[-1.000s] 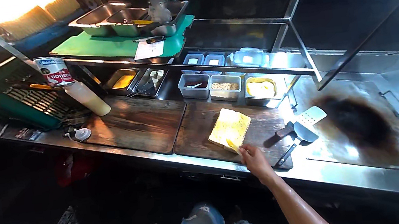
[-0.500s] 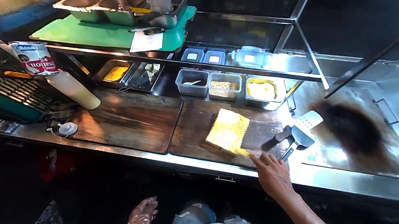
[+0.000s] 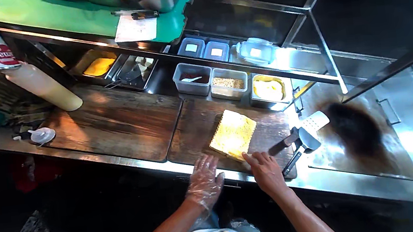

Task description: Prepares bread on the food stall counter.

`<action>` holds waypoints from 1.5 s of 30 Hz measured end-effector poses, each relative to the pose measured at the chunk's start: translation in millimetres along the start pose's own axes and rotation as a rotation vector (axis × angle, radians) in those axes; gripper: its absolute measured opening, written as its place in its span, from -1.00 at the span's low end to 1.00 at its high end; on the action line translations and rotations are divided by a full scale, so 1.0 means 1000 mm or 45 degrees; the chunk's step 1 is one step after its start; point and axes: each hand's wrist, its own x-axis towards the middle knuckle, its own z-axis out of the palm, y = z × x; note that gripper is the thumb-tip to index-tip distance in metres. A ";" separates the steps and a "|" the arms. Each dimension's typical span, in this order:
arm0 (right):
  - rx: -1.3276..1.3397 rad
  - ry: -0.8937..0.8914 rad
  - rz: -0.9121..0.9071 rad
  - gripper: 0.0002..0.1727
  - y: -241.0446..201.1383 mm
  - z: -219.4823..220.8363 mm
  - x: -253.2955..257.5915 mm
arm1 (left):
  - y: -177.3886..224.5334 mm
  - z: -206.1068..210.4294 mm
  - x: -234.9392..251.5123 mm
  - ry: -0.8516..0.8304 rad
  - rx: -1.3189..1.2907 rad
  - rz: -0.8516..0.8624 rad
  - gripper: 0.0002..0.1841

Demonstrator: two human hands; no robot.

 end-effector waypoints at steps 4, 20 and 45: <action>0.071 0.038 0.200 -0.55 0.015 -0.021 -0.027 | 0.026 0.013 0.001 -0.260 -0.035 0.311 -0.32; 0.248 0.033 0.223 -0.63 0.002 -0.018 0.004 | 0.066 0.034 -0.013 -0.932 -0.392 1.110 -0.53; 0.018 -0.016 0.346 -0.49 0.012 -0.021 -0.004 | -0.051 -0.015 0.015 -0.925 -0.519 0.280 -0.49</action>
